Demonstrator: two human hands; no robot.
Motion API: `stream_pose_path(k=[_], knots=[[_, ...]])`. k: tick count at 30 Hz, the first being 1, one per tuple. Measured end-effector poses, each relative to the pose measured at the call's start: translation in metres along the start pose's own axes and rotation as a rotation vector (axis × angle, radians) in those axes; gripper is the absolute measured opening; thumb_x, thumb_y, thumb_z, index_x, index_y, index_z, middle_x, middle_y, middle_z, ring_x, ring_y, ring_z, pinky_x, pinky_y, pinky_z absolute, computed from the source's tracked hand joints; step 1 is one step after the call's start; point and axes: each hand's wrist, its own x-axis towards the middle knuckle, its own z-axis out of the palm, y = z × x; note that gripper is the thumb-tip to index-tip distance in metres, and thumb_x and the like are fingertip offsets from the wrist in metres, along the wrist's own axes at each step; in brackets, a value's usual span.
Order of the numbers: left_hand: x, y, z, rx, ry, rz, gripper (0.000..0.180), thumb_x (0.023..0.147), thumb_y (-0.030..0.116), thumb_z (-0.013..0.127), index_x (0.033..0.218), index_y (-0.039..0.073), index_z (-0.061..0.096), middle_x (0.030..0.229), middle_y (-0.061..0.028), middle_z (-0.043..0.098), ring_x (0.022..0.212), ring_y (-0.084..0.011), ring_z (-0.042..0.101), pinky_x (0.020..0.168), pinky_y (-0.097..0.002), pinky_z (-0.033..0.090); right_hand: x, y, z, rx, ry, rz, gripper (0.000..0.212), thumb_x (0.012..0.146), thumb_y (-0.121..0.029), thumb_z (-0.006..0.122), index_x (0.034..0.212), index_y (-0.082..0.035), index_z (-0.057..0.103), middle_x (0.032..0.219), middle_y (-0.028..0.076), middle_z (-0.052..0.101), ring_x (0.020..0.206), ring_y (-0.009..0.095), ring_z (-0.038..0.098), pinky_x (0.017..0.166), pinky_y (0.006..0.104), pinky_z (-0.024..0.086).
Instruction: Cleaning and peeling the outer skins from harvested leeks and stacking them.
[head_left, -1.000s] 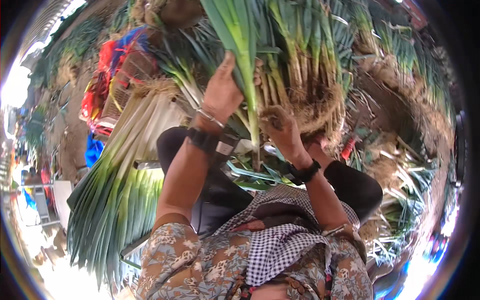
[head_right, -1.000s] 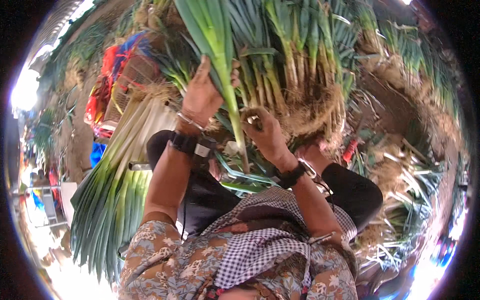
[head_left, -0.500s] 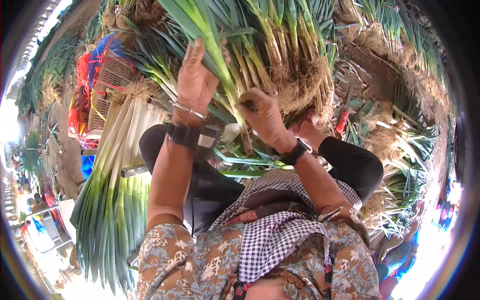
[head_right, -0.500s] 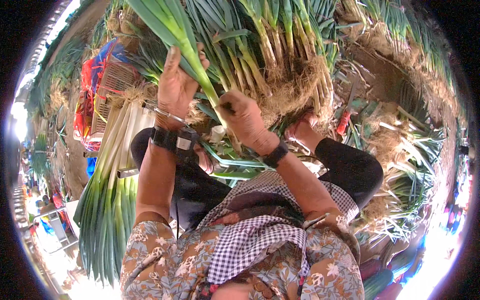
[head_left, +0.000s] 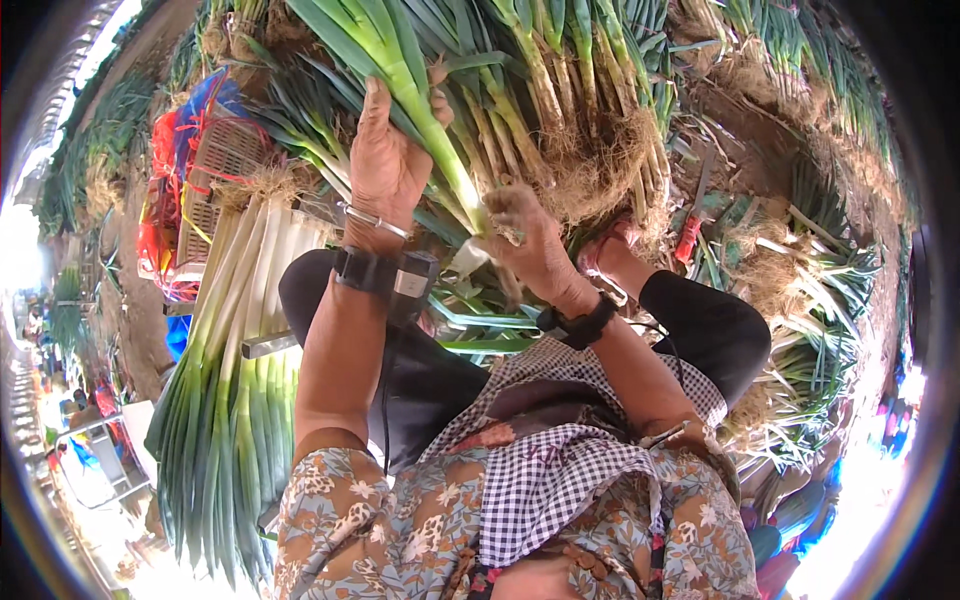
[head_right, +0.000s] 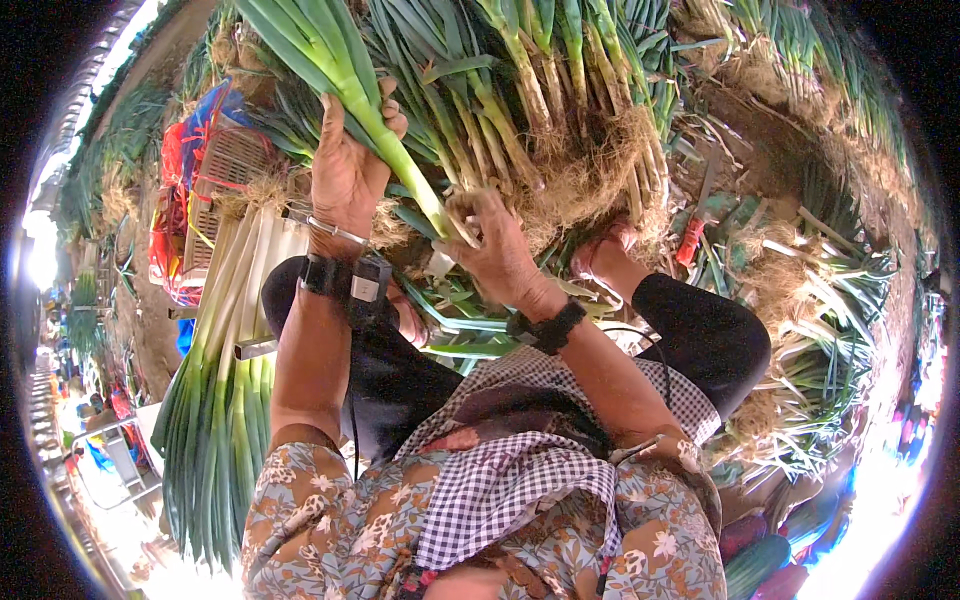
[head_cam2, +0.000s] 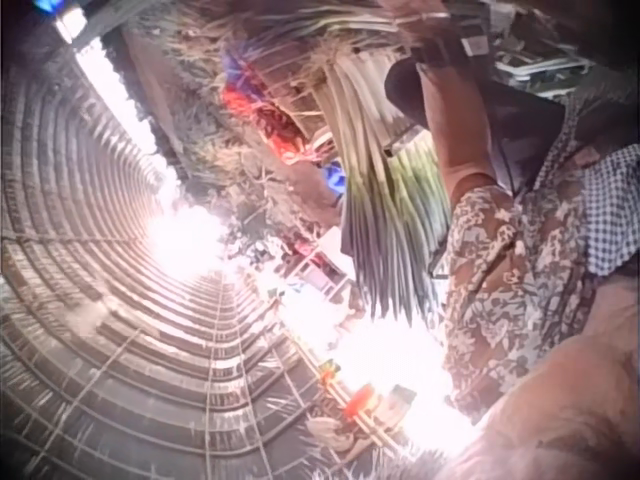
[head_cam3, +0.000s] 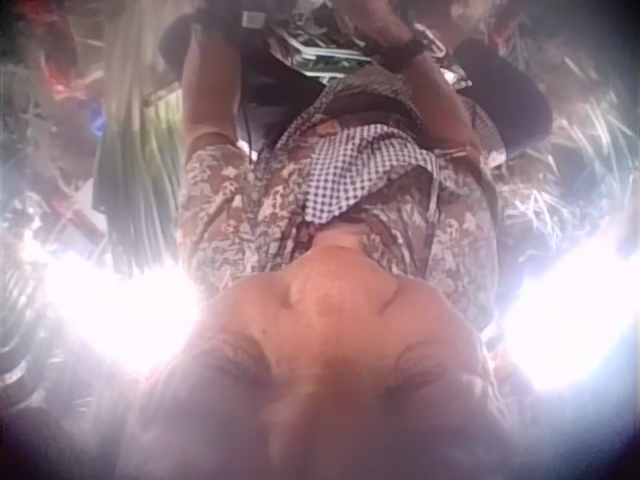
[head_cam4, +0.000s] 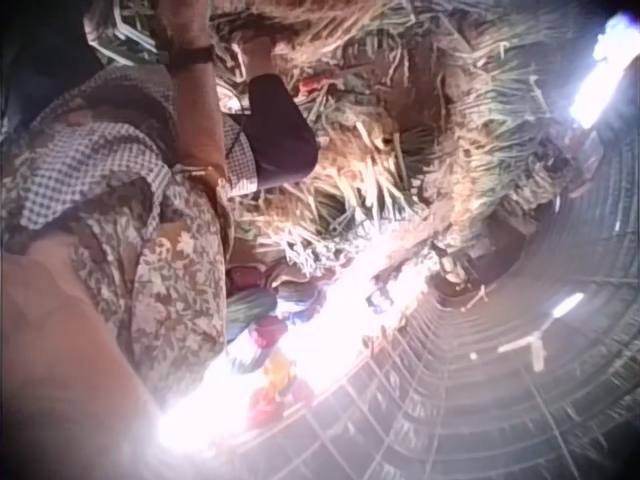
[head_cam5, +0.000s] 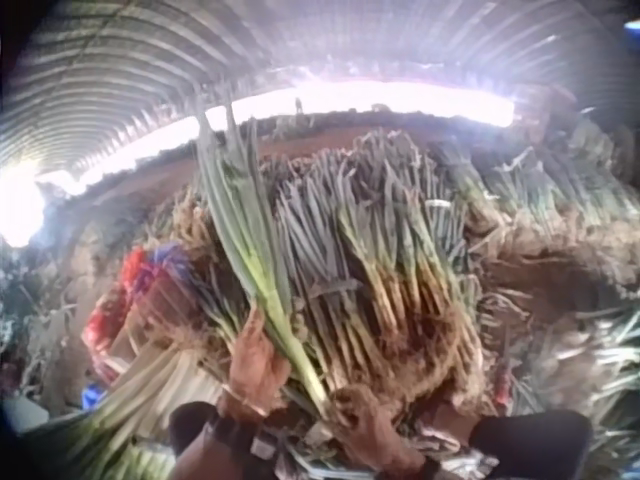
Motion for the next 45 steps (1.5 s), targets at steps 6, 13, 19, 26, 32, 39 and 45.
stream_pose_path(k=[6,13,19,26,32,39,45], knots=[[-0.010,-0.022,0.013,0.073,0.024,-0.110,0.040,0.093,0.024,0.059,0.124,0.001,0.049,0.114,-0.0175,0.062,0.098,-0.0276,0.062,0.093,-0.0456,0.050,-0.018,0.012,0.003,0.185,-0.184,0.184,0.021,0.092,-0.012,0.060,0.106,0.004,0.054,0.082,0.013,0.057,0.077,0.017,0.055,0.072,0.0321,0.047],[-0.022,-0.033,0.030,0.008,0.097,-0.207,0.028,0.092,0.013,0.056,0.116,-0.001,0.053,0.109,-0.0179,0.063,0.102,-0.0319,0.062,0.098,-0.0515,0.048,-0.018,0.012,0.010,0.155,0.073,0.245,0.019,0.092,-0.008,0.060,0.107,0.002,0.054,0.080,0.009,0.055,0.073,0.016,0.052,0.069,0.0292,0.045],[-0.020,-0.028,0.023,0.067,-0.016,-0.166,0.026,0.093,0.012,0.051,0.114,-0.004,0.053,0.107,-0.0204,0.063,0.105,-0.0339,0.062,0.099,-0.0573,0.046,-0.026,0.016,0.003,0.382,-0.011,0.290,0.022,0.095,-0.016,0.059,0.108,0.001,0.054,0.078,0.004,0.054,0.070,0.012,0.050,0.064,0.0270,0.043],[-0.020,-0.025,0.038,-0.016,0.075,-0.088,0.033,0.098,0.024,0.050,0.109,-0.006,0.054,0.103,-0.0176,0.065,0.098,-0.0347,0.066,0.100,-0.0564,0.047,-0.018,0.004,-0.002,0.627,-0.030,0.361,0.036,0.098,-0.033,0.054,0.110,0.000,0.052,0.077,0.002,0.057,0.068,0.010,0.056,0.063,0.0234,0.046],[-0.027,-0.024,0.021,-0.205,-0.180,-0.252,0.032,0.095,0.030,0.056,0.101,-0.001,0.054,0.093,-0.0129,0.061,0.086,-0.0265,0.067,0.082,-0.0478,0.057,-0.013,-0.024,-0.020,0.955,-0.419,0.436,0.036,0.101,-0.035,0.046,0.105,0.000,0.056,0.070,0.002,0.055,0.057,0.007,0.052,0.048,0.0214,0.042],[-0.039,-0.034,0.019,0.355,-0.412,-0.493,0.027,0.093,0.027,0.060,0.099,0.001,0.062,0.095,-0.0110,0.062,0.083,-0.0220,0.063,0.079,-0.0385,0.054,-0.012,-0.043,-0.032,1.279,-0.565,0.499,0.043,0.099,-0.041,0.046,0.106,0.000,0.056,0.065,0.004,0.050,0.044,0.009,0.039,0.038,0.0237,0.030],[-0.040,-0.051,-0.003,1.694,-0.357,0.150,0.029,0.086,0.025,0.063,0.104,0.003,0.060,0.099,-0.0113,0.065,0.089,-0.0273,0.064,0.069,-0.0400,0.052,-0.008,-0.033,-0.023,1.057,-0.335,0.413,0.039,0.101,-0.037,0.045,0.105,0.000,0.058,0.072,0.004,0.057,0.050,0.008,0.047,0.043,0.0224,0.037]])
